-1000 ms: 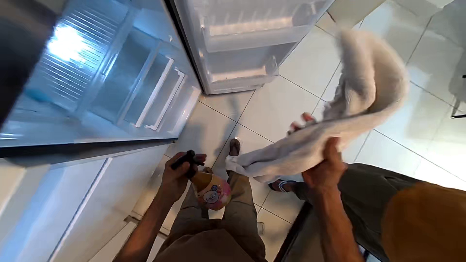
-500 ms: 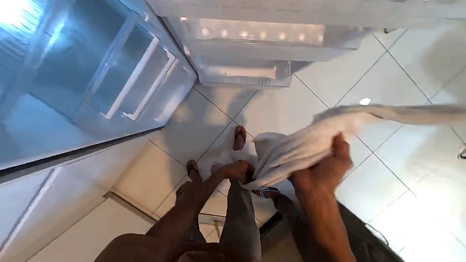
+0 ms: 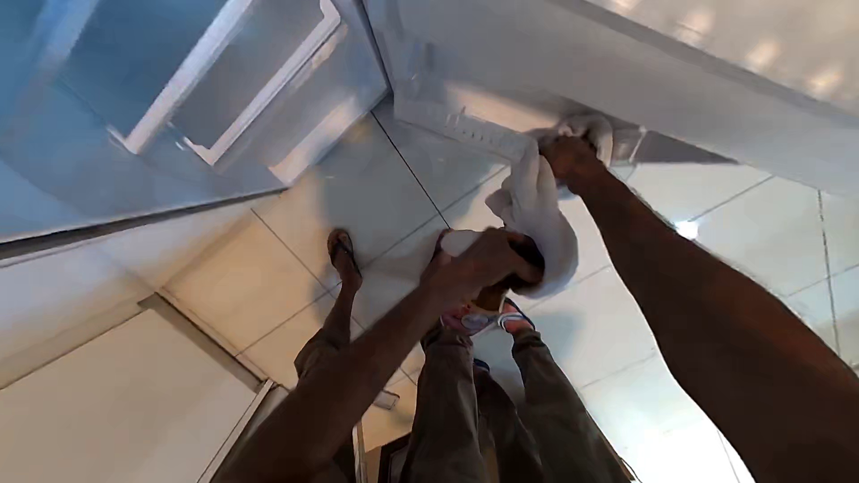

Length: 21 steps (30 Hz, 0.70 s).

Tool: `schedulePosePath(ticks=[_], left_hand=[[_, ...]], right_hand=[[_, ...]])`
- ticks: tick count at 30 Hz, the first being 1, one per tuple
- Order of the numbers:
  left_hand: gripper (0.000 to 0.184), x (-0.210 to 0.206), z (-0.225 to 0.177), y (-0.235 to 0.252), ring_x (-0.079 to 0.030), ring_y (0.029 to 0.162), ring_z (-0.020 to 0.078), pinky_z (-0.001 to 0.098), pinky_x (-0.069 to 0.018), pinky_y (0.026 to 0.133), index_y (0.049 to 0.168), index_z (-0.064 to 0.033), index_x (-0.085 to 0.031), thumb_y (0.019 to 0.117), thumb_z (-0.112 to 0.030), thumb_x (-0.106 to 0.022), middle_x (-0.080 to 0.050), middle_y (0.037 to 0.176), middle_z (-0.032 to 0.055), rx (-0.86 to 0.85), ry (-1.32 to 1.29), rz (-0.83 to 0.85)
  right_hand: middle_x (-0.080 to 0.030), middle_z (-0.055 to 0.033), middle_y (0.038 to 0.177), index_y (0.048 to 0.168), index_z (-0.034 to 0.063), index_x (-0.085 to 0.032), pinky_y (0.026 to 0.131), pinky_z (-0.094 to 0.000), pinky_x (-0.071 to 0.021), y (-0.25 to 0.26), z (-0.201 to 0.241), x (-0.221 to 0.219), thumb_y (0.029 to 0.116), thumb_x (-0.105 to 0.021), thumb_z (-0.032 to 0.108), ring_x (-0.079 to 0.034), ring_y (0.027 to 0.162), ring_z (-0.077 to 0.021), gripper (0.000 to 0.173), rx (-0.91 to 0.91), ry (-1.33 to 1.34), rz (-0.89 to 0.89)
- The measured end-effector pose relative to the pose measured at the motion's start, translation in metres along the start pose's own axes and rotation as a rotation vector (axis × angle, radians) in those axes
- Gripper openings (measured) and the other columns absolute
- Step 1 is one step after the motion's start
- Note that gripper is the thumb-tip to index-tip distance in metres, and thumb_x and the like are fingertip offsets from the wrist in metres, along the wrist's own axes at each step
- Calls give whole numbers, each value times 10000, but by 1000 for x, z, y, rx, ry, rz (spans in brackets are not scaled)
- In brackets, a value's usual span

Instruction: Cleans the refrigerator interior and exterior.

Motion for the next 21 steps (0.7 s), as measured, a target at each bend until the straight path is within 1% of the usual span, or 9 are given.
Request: schedulePosePath(ticks=[3,6,8,10,12,13,15,17,21], left_hand=[[238,21,12,-9,-667,828,150,339,-569,753,1095,-21,-723,859,1,-751,-710,951,99,11,-9,-43],[290,57,29,-39,-680,884,151,326,-585,803,1147,-17,-707,859,11,-722,-706,1005,99,48,-204,-148],[250,70,34,-61,-680,845,135,297,-589,773,1101,4,-699,853,38,-707,-701,965,84,34,-288,-199],[218,82,35,-73,-682,827,129,291,-594,766,1060,7,-698,844,44,-709,-704,942,73,6,-313,-243],[201,87,40,-83,-685,828,135,295,-594,776,1037,5,-703,839,44,-716,-705,928,77,-3,-335,-286],[204,87,42,-85,-689,830,139,298,-596,781,1033,5,-711,833,40,-719,-710,925,81,-12,-346,-288],[194,81,39,-81,-693,826,129,285,-599,779,1021,-4,-714,832,36,-728,-715,915,70,-33,-344,-260],[166,69,41,-74,-694,811,125,287,-600,769,996,-14,-712,837,26,-741,-717,903,63,-7,-319,-236],[185,43,53,-50,-690,819,149,322,-591,769,1037,-13,-724,854,-20,-748,-721,930,90,5,-343,-180]], right_hand=[[-419,-386,1488,1323,-149,-544,1109,-726,-303,11,22,2,1053,-494,335,-341,1444,-534,556,-67,-116,75],[-483,-337,1470,1324,-110,-576,1119,-673,-312,-7,85,10,1076,-454,304,-376,1445,-486,498,-84,-122,63],[-500,-349,1448,1344,-100,-573,1103,-705,-292,-21,147,-4,1096,-406,251,-390,1418,-524,461,107,-133,9],[-595,-336,1341,1275,-51,-646,1016,-731,-389,-23,227,-23,1071,-450,143,-523,1302,-537,343,427,-159,-123],[-518,-281,1452,1380,65,-606,1002,-742,-405,-25,262,-44,1097,-411,221,-447,1390,-498,377,545,-72,-63],[-429,-260,1552,1481,90,-523,1066,-762,-328,-27,254,-51,1108,-372,369,-358,1469,-470,489,549,-30,0],[-305,-189,1666,1608,118,-358,1200,-735,-106,-26,222,-49,978,-425,732,-243,1554,-384,883,589,-28,119],[-452,-140,1588,1534,197,-504,1185,-732,-153,-32,184,-52,850,-586,796,-383,1481,-361,912,608,-148,158],[-608,-239,1382,1446,113,-558,1005,-720,-444,-59,103,-42,931,-698,548,-596,1246,-464,688,404,-267,210]])
Point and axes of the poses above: each hand's wrist, its own y-axis towards the middle knuckle, its own x-axis out of the back of the hand, z = x × y, the point moved 9 cm from there along y, towards the middle knuckle
